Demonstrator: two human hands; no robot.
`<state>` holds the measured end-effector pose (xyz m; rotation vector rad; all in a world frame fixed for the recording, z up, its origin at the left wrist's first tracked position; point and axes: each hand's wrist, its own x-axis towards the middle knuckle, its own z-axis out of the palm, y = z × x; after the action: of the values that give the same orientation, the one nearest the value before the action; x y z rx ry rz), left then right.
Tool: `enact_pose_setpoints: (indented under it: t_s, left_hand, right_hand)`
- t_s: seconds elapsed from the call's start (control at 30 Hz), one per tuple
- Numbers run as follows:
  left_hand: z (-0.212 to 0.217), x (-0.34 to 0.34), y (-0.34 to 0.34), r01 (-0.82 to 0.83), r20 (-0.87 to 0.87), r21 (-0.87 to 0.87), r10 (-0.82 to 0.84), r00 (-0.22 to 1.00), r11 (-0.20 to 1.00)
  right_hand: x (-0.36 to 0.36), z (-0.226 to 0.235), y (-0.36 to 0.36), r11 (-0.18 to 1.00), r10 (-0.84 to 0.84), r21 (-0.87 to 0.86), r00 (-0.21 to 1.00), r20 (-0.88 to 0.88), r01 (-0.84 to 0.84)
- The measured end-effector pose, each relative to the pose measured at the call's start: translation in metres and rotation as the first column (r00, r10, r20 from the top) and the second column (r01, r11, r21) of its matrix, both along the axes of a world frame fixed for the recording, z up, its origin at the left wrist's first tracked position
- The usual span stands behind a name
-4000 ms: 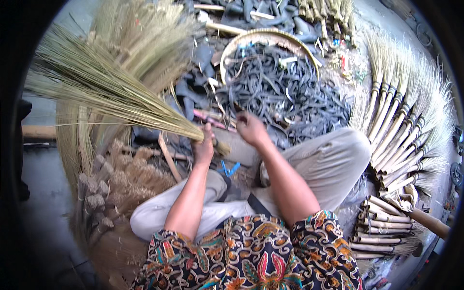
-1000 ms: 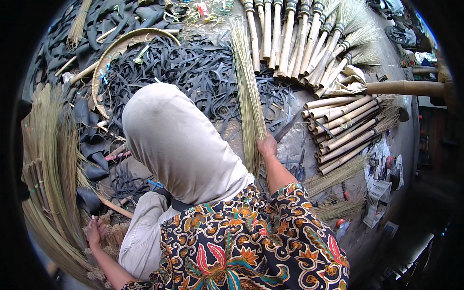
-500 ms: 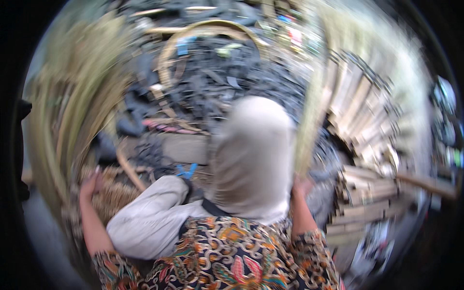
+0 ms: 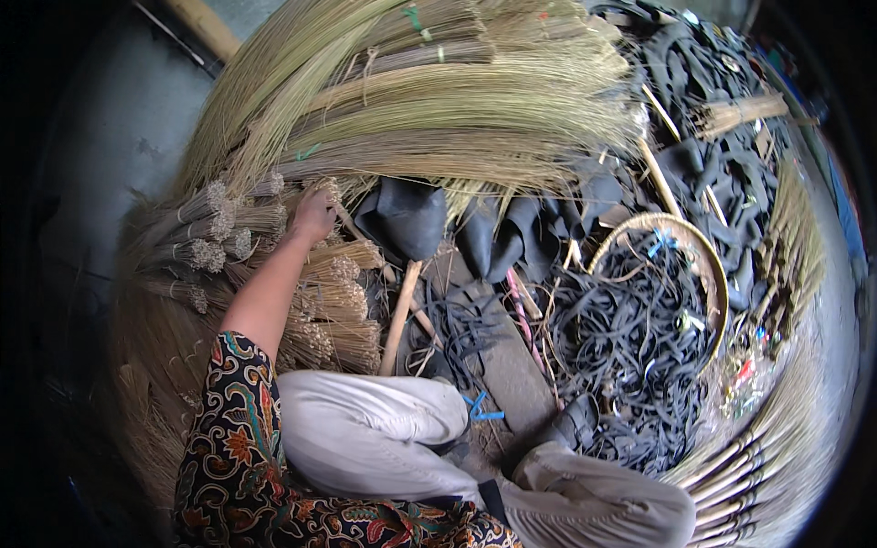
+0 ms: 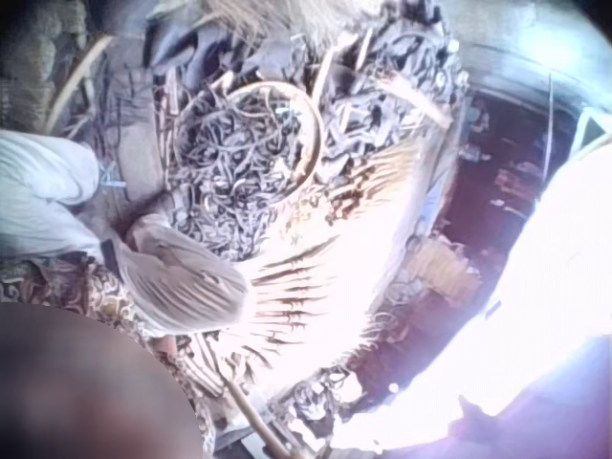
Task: The person sits on the floor and assembles brooms by hand. They gather bundles of straw, align them, and wrap the base with black rubber strips to secure the bristles to the handle. Finished brooms are placed in a row nearby.
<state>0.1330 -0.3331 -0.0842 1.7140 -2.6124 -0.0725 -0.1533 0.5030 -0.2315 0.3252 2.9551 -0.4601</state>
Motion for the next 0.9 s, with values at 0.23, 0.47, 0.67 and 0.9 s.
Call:
enact_pose_setpoints:
  t_s: [0.23,0.47,0.67,0.9]
  left_hand:
    - [-0.049,-0.03,-0.079,0.158,0.116,-0.291,-0.129,0.985,0.944]
    - [-0.069,-0.058,-0.123,0.17,0.229,-0.247,-0.113,0.967,0.954]
    - [0.003,-0.053,-0.137,0.23,0.04,-0.341,-0.23,0.972,0.912]
    - [0.178,-0.037,-0.14,-0.019,-0.363,-0.586,-0.243,0.9,0.81]
  right_hand:
    - [-0.051,0.026,-0.015,0.987,-0.023,0.159,0.991,0.13,0.002]
    - [-0.092,0.047,-0.018,0.962,-0.04,0.272,0.982,0.183,-0.011]
    - [-0.112,0.064,-0.019,0.954,-0.033,0.297,0.977,0.213,-0.032]
    - [-0.145,0.087,0.038,0.96,0.015,0.271,0.98,0.198,-0.069]
